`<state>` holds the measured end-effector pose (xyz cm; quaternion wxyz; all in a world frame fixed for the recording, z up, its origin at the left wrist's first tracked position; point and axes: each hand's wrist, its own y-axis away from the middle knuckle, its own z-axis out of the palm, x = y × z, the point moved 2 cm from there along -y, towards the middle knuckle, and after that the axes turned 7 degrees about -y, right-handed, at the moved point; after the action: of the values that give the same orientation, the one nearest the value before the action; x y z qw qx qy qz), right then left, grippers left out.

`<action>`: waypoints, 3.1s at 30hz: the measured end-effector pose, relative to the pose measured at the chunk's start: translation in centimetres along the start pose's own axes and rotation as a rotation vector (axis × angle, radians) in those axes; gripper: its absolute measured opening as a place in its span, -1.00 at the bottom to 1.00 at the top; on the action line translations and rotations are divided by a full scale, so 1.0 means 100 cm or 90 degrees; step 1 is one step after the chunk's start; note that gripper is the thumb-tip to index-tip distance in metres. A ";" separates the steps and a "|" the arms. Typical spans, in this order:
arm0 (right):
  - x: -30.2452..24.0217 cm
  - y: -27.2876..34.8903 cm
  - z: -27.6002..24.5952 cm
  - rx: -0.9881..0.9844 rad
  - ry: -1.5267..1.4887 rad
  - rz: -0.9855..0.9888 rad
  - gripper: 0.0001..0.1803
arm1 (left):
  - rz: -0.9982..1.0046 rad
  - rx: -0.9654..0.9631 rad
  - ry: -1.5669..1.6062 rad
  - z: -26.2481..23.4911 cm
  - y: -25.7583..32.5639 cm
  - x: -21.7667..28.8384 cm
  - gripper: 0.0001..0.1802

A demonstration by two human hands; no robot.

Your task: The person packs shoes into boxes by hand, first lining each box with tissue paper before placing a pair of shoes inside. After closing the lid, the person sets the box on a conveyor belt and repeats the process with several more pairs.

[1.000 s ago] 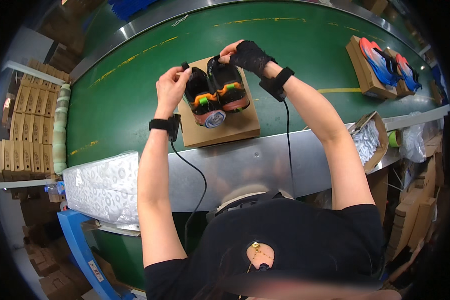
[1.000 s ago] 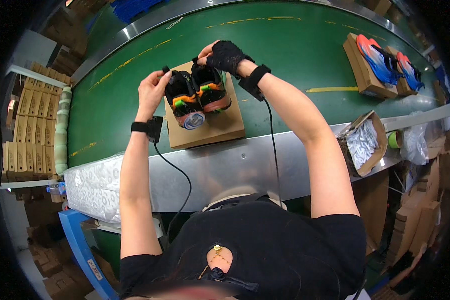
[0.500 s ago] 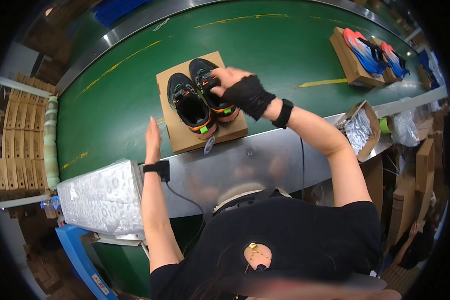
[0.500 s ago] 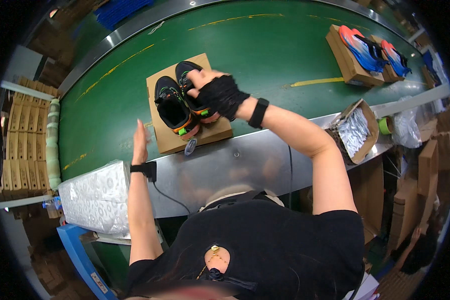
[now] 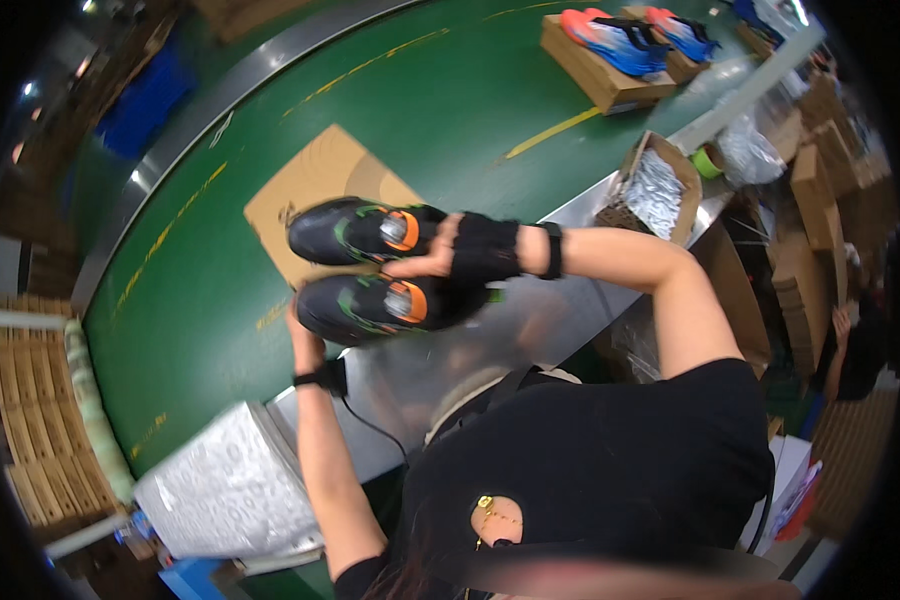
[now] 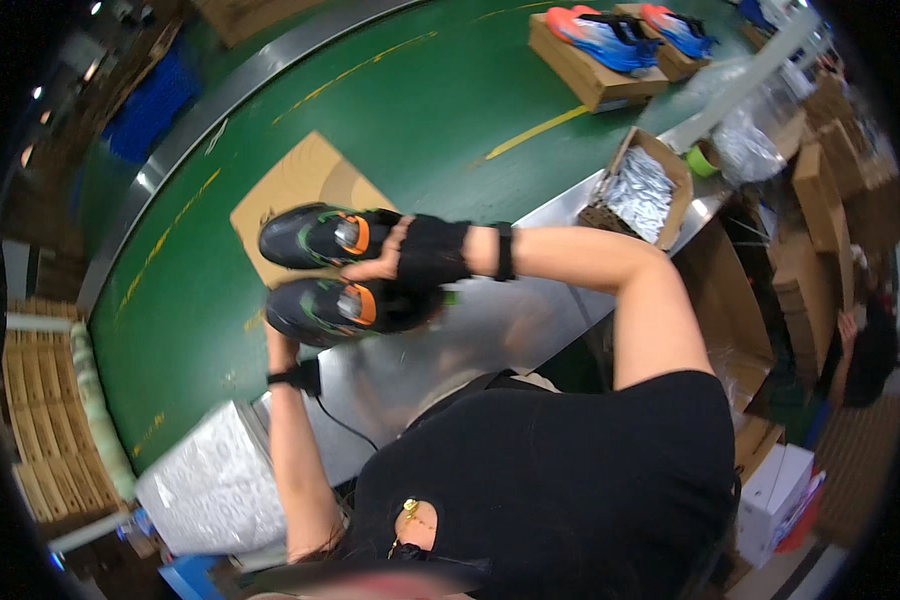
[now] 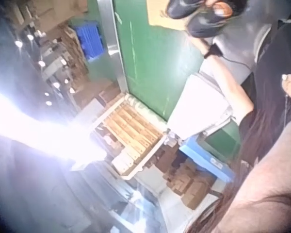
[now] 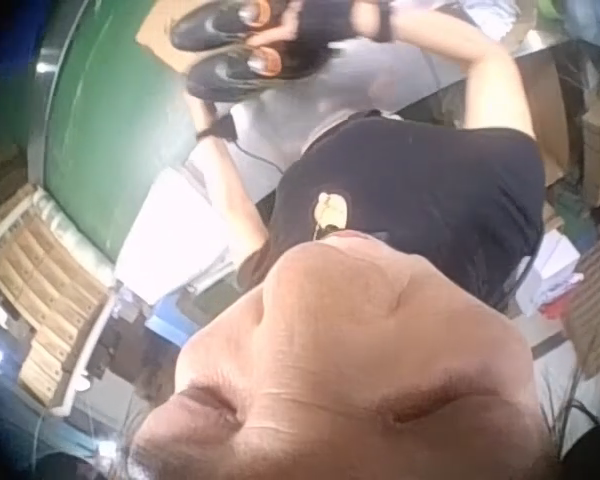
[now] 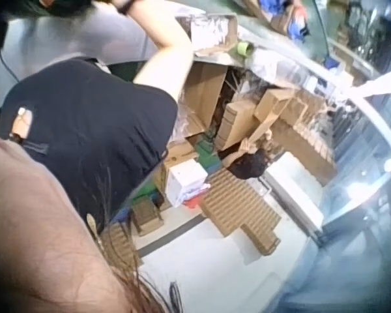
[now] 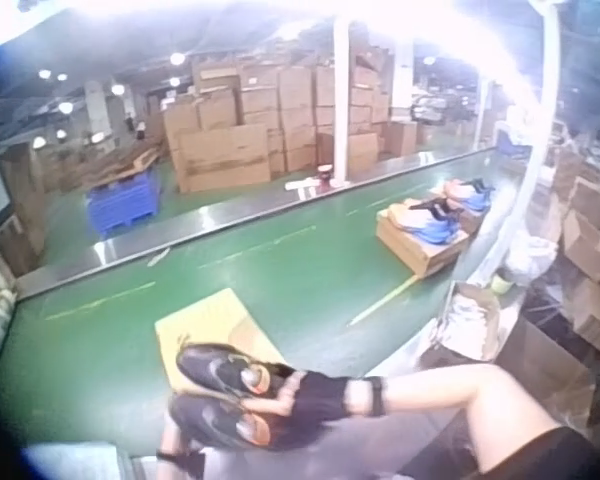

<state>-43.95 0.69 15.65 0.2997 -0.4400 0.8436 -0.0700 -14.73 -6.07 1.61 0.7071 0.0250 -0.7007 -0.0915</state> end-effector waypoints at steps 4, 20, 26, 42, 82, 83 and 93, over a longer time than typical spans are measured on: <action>-0.046 0.058 -0.001 -0.193 0.083 -0.070 -0.46 | -0.194 -0.007 0.038 0.006 -0.033 0.090 -0.58; 0.040 -0.002 0.023 0.348 0.022 0.353 -0.17 | 0.079 -0.081 -0.270 0.162 -0.002 0.157 -0.59; 0.049 0.042 -0.065 0.629 -0.407 0.289 -0.25 | 0.113 0.066 -0.573 0.138 0.011 0.145 -0.31; 0.115 0.337 -0.101 0.260 -0.161 1.006 -0.48 | -0.143 -0.113 -0.279 0.061 0.047 0.029 -0.38; -0.010 -0.047 0.095 -0.438 -0.063 0.221 -0.44 | 0.223 0.835 -0.748 -0.281 0.301 0.104 -0.73; -0.016 -0.052 0.095 -0.454 -0.065 0.203 -0.44 | 0.166 0.775 -0.586 -0.263 0.300 0.134 -0.77; -0.099 -0.108 0.034 0.017 -0.740 0.194 -0.29 | 0.257 0.150 -0.019 0.021 0.138 0.214 -0.76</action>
<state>-30.16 2.44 21.44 0.7240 -0.2764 0.5941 0.2155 -15.50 4.13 24.96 0.6928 -0.0347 -0.7077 0.1343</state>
